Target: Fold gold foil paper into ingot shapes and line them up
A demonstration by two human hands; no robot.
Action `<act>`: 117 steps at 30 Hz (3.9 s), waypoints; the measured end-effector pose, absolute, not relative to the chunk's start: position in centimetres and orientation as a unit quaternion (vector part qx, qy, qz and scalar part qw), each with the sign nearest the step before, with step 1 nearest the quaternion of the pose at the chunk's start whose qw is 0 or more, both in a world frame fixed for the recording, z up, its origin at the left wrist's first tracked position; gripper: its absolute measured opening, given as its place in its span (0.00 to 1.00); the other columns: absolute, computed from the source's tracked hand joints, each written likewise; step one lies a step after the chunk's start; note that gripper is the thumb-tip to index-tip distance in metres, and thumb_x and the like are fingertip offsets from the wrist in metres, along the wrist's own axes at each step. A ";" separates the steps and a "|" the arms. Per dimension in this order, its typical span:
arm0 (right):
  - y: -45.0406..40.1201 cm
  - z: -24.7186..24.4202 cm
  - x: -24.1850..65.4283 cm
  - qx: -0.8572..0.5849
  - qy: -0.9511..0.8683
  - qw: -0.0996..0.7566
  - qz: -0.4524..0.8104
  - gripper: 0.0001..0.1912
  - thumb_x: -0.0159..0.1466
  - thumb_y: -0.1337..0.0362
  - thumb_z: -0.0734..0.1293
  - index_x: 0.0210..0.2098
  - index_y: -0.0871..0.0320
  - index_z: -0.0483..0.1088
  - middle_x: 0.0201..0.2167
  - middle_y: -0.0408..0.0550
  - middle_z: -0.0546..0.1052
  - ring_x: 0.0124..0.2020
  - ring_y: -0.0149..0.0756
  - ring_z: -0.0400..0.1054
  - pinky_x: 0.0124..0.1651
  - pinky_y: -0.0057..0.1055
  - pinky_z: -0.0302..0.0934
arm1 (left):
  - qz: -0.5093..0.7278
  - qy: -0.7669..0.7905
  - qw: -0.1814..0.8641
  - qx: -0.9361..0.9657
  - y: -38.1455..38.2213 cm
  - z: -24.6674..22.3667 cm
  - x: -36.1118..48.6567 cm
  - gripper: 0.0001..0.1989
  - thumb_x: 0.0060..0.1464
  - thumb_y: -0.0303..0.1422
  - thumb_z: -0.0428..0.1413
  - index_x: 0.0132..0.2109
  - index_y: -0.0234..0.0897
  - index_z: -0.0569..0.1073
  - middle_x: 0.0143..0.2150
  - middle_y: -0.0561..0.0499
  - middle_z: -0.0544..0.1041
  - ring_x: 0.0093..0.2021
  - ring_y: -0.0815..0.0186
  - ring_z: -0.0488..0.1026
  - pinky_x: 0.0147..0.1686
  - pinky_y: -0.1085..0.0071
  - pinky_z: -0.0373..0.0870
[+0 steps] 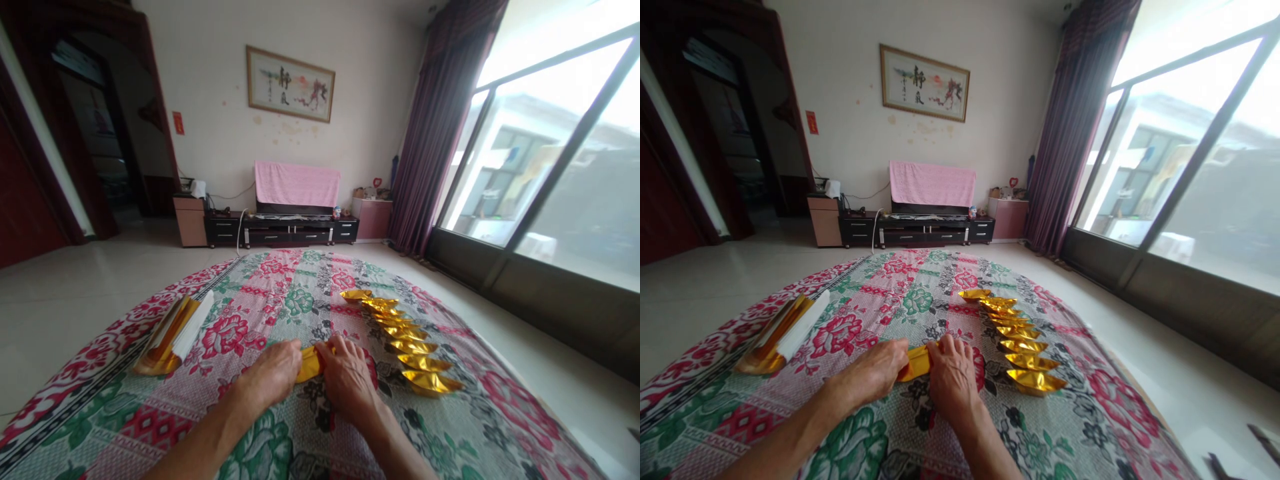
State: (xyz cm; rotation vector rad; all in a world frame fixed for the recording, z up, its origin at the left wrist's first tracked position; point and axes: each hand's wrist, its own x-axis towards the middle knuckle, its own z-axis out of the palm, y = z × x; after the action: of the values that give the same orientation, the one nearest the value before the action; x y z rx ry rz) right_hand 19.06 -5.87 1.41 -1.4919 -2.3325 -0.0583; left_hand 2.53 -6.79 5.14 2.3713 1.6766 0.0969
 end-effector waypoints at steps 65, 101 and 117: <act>-4.9 0.9 18.8 -0.387 -0.867 0.309 0.060 0.11 0.63 0.69 0.55 0.37 0.56 0.69 0.36 0.48 0.68 0.38 0.33 0.62 0.43 0.31 0.57 | 0.007 0.529 0.033 0.848 -6.4 4.4 2.5 0.20 0.53 0.22 0.37 0.46 0.37 0.69 0.40 0.44 0.67 0.41 0.60 0.66 0.40 0.66 0.65; -5.3 1.5 19.3 -0.397 -0.873 0.278 0.049 0.14 0.63 0.66 0.56 0.45 0.50 0.68 0.40 0.47 0.67 0.40 0.33 0.62 0.43 0.30 0.57 | -0.052 0.567 0.056 0.820 -6.7 6.0 0.9 0.19 0.45 0.24 0.47 0.44 0.42 0.72 0.34 0.46 0.76 0.35 0.59 0.73 0.37 0.64 0.67; -5.4 1.5 19.1 -0.400 -0.871 0.279 0.057 0.13 0.64 0.66 0.55 0.43 0.50 0.69 0.38 0.46 0.68 0.39 0.32 0.62 0.42 0.29 0.57 | -0.058 0.616 0.070 0.783 -6.6 7.7 -1.8 0.13 0.39 0.24 0.48 0.28 0.37 0.77 0.27 0.45 0.77 0.31 0.60 0.71 0.33 0.65 0.66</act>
State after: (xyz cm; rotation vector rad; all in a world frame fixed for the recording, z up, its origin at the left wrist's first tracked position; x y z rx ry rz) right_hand 19.12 -5.38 1.52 -1.0737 -2.3356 0.1523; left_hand -1.80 -6.59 7.75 2.3554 1.8533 -0.1740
